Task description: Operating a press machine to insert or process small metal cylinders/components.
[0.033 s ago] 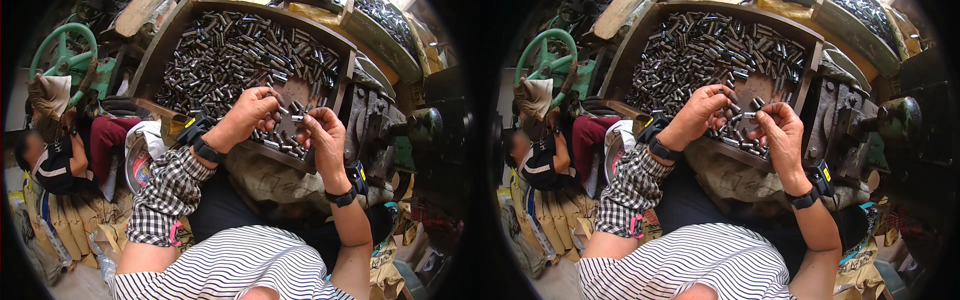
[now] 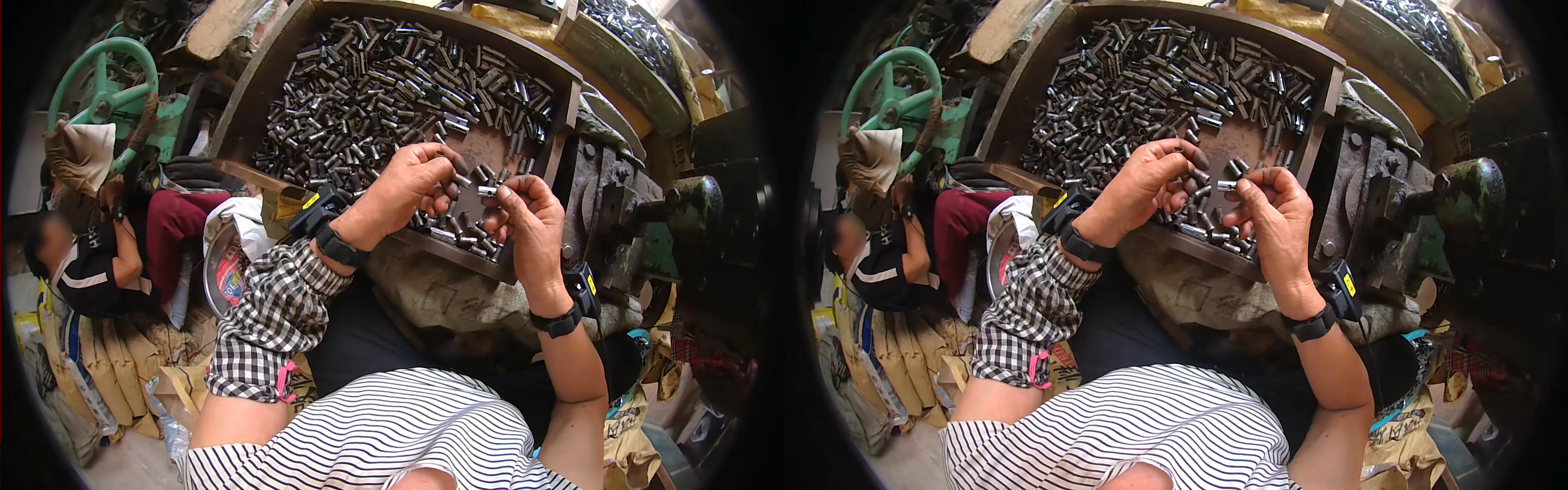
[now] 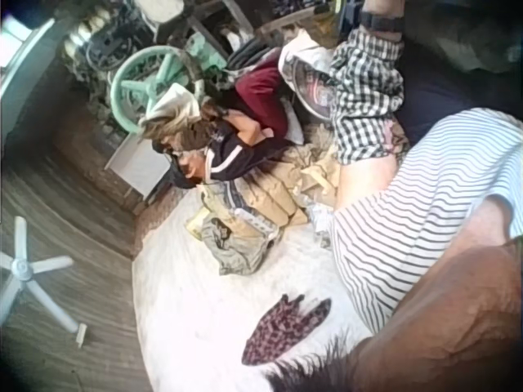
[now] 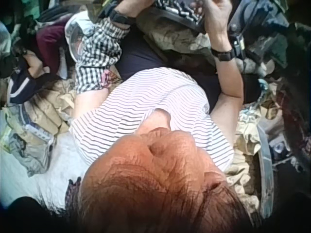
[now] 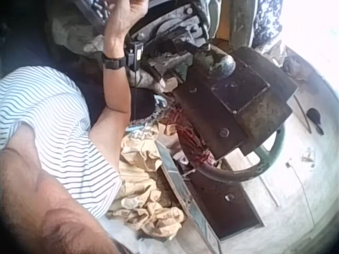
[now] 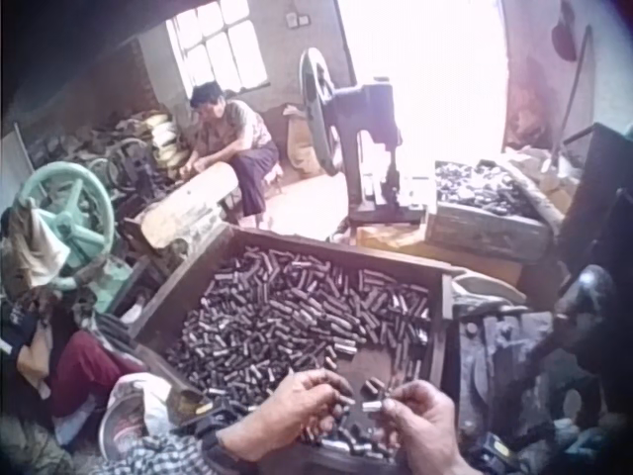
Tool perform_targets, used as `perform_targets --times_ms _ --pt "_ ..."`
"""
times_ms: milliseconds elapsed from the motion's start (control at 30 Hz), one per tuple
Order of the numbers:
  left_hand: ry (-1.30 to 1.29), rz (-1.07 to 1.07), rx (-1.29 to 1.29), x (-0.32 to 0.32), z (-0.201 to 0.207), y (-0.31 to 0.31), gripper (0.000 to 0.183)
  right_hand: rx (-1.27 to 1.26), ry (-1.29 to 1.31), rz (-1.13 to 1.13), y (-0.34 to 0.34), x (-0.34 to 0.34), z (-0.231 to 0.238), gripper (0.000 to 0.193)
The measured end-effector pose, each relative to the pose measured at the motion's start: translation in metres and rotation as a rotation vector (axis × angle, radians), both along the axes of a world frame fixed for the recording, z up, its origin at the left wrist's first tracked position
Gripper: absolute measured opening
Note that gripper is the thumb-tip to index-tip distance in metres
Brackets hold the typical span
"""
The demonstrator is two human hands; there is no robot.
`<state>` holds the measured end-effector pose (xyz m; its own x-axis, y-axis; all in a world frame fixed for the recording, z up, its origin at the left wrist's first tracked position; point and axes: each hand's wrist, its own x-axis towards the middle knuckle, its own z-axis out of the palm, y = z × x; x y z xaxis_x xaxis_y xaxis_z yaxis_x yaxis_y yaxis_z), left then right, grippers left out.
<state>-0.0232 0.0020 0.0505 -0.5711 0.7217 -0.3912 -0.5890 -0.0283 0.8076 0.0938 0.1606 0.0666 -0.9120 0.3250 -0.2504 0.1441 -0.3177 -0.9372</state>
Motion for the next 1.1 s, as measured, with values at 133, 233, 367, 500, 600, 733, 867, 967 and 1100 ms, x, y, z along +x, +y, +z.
perform_targets --times_ms 133,233,367,500,600,733,867,967,1100 --pt "-0.016 0.000 0.065 0.002 0.000 0.003 0.016 -0.067 0.003 -0.077 0.000 -0.004 -0.006 0.013" --pt "-0.020 -0.014 0.075 0.002 0.000 0.004 0.017 -0.079 0.019 -0.081 -0.002 -0.006 -0.007 0.014" --pt "-0.016 0.018 0.108 0.005 -0.002 0.006 0.016 -0.153 0.006 -0.085 -0.001 -0.006 -0.008 0.014" --pt "-0.014 0.051 0.117 0.008 -0.002 0.007 0.015 -0.177 0.006 -0.096 -0.002 -0.007 -0.010 0.013" --pt "-0.012 0.067 0.108 0.011 -0.006 0.011 0.015 -0.189 0.008 -0.109 -0.002 -0.006 -0.009 0.014" --pt "-0.093 0.105 0.090 0.014 -0.004 0.013 0.014 -0.104 0.050 -0.140 -0.007 -0.005 -0.011 0.016" --pt "-0.206 0.116 0.194 0.015 -0.008 0.013 0.014 0.024 0.110 -0.185 -0.018 -0.004 -0.009 0.016" --pt "-0.116 0.075 0.193 0.021 -0.002 0.018 0.014 0.127 0.119 -0.194 -0.013 -0.003 -0.011 0.015" --pt "0.118 -0.059 0.076 0.019 0.006 0.018 0.017 -0.298 0.021 -0.148 0.001 0.000 -0.004 0.011"
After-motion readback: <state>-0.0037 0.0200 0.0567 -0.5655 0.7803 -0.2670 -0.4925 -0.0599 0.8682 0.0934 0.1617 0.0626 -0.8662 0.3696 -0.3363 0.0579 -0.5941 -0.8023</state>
